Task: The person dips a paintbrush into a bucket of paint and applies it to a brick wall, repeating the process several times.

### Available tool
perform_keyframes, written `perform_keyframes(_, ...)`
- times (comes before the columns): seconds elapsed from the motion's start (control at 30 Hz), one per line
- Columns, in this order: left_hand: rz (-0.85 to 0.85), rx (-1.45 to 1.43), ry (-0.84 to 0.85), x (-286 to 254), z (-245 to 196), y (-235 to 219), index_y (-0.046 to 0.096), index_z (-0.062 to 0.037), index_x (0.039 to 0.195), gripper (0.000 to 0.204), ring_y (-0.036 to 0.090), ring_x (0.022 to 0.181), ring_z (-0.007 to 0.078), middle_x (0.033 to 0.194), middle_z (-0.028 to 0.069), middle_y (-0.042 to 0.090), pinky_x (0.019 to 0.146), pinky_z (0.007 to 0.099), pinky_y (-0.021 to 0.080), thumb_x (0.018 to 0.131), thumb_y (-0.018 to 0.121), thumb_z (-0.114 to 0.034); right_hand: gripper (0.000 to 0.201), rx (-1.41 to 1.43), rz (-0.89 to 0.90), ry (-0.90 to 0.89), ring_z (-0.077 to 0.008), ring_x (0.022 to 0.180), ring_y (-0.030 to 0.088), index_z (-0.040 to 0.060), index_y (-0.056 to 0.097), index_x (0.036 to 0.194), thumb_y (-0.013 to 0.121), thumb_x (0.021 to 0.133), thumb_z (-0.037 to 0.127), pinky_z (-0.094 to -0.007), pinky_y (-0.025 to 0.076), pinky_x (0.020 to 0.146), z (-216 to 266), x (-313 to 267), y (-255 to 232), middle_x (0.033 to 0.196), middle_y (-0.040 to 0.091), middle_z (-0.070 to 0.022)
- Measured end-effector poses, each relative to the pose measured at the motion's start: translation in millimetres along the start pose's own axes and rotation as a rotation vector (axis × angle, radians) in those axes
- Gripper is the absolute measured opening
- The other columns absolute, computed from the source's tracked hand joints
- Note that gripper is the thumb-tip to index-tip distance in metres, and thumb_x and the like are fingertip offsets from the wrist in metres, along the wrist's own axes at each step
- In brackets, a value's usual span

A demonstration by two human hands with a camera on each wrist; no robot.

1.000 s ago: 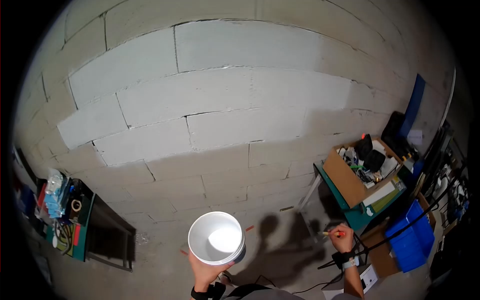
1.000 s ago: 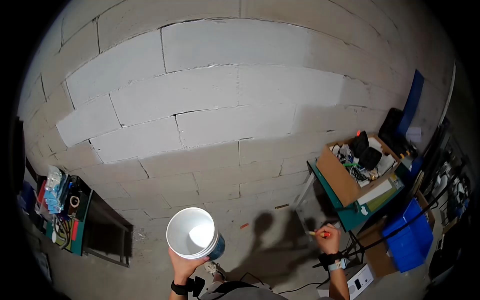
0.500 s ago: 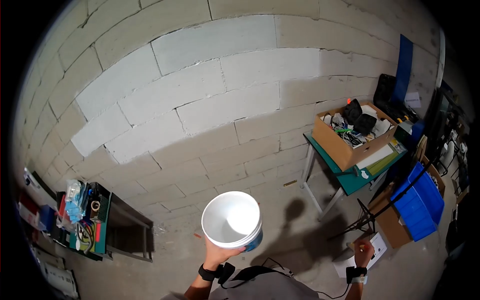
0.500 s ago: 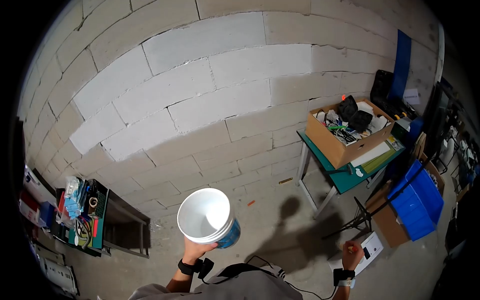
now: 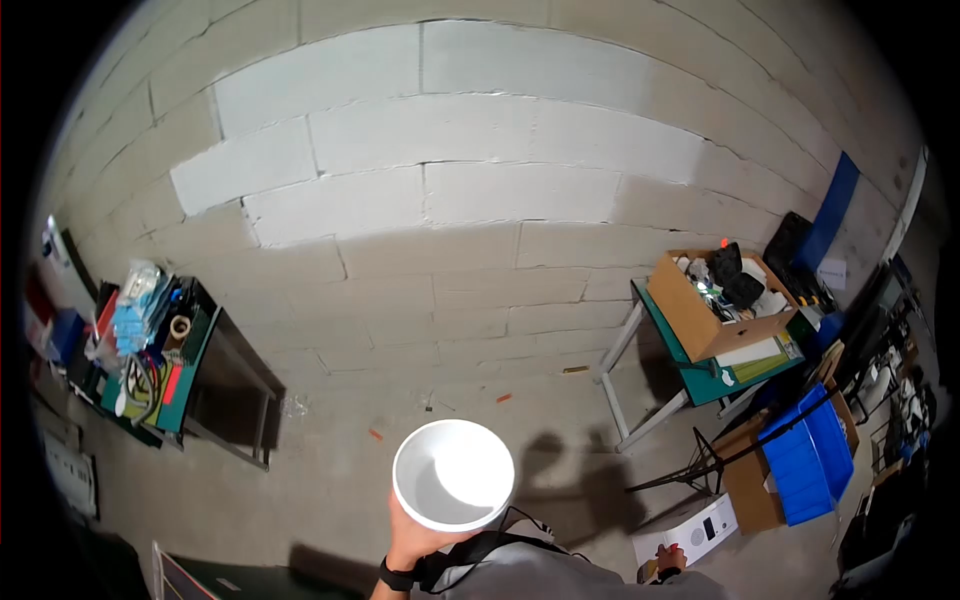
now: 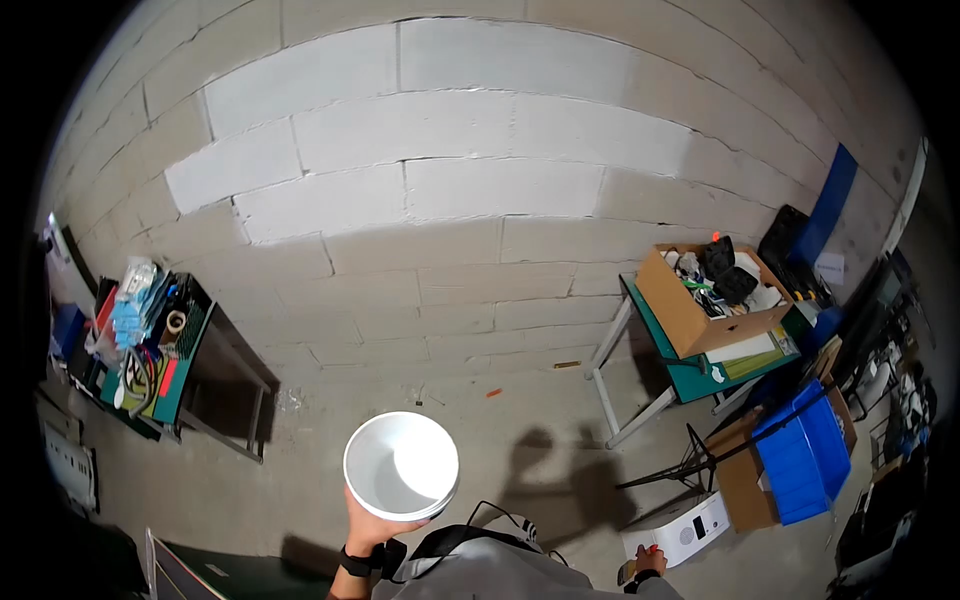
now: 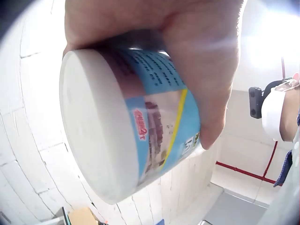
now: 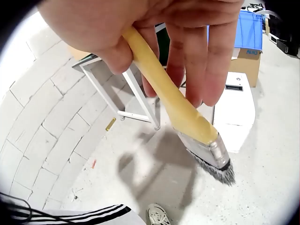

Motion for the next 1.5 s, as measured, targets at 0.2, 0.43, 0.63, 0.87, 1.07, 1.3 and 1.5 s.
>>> perform_keyframes(0.2,-0.270,-0.015,-0.012,-61.6,19.1,-63.5,0.046,0.0029,0.135,0.106,0.064,0.113,0.0256,0.123,0.0145,0.064,0.098,0.0412,0.051,0.047,0.100,-0.021,0.055,0.053,-0.036,0.087,-0.0391,0.092,0.070,0.0042,0.067,0.106,0.068,0.082,0.054,-0.0488,0.054,0.086,-7.3,20.5,-0.7,0.112,0.068,-0.0229)
perform_keyframes(0.43,-0.421,-0.002,-0.058,-79.0,17.3,-97.5,0.045,0.0013,0.137,0.104,0.063,0.113,0.0256,0.124,0.0147,0.063,0.098,0.0426,0.051,0.048,0.096,-0.013,0.056,-0.060,0.038,-0.090,-0.0414,0.106,0.064,0.0050,0.068,0.108,0.071,0.077,0.052,-0.0509,0.051,0.093,59.6,14.0,-2.3,0.107,0.067,-0.0262)
perform_keyframes(0.63,-0.471,0.270,-0.040,-65.5,24.2,-106.6,0.035,-0.0013,0.143,0.113,0.057,0.121,0.0280,0.132,0.0157,0.056,0.104,0.0444,0.045,0.050,0.096,-0.023,0.052,0.203,-0.313,-0.532,-0.0477,0.094,0.065,0.0015,0.070,0.091,0.073,0.080,0.052,-0.0542,0.050,0.083,211.4,-17.4,-78.6,0.092,0.069,-0.0283)
perform_keyframes(0.87,-0.580,0.180,0.315,-34.5,-18.8,-82.9,0.039,-0.0014,0.142,0.113,0.057,0.121,0.0284,0.132,0.0148,0.054,0.102,0.0430,0.048,0.049,0.097,-0.026,0.035,1.315,0.232,-1.035,-0.0060,0.053,0.047,0.0034,0.067,0.105,0.059,0.101,0.037,-0.0201,0.030,0.046,456.2,-191.0,-234.0,0.069,0.059,0.0001)
perform_keyframes(1.07,-0.600,0.279,0.325,-59.1,-24.5,-63.3,0.044,-0.0039,0.140,0.113,0.056,0.120,0.0354,0.133,0.0156,0.055,0.098,0.0459,0.048,0.042,0.097,-0.020,0.034,1.078,0.858,-1.530,-0.0079,0.060,0.054,-0.0054,0.065,0.112,0.051,0.104,0.024,-0.0200,0.042,0.050,515.4,-370.6,-274.5,0.092,0.069,-0.0127)
perform_keyframes(1.3,-0.643,0.452,0.394,-88.9,-35.6,-64.3,0.045,-0.0059,0.140,0.114,0.053,0.122,0.0356,0.134,0.0150,0.055,0.101,0.0468,0.042,0.040,0.098,-0.021,0.023,0.399,0.799,-1.683,-0.0062,0.053,0.057,-0.0013,0.073,0.090,0.065,0.095,0.020,-0.0198,0.039,0.042,521.1,-505.4,-202.5,0.075,0.070,-0.0063)
perform_keyframes(1.5,-0.659,0.519,0.403,-104.1,-46.4,-71.5,0.044,-0.0055,0.140,0.114,0.053,0.123,0.0348,0.134,0.0145,0.055,0.100,0.0464,0.042,0.040,0.098,-0.021,0.022,0.219,0.782,-1.813,-0.0044,0.048,0.053,0.0027,0.075,0.081,0.066,0.091,0.021,-0.0203,0.037,0.040,532.4,-538.2,-180.3,0.062,0.064,-0.0014)
Point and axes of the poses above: each hand's wrist, its own x-axis towards the middle knuckle, its own y-axis out of the palm, z = x × y, the point moved 7 cm from there along x, towards the middle knuckle
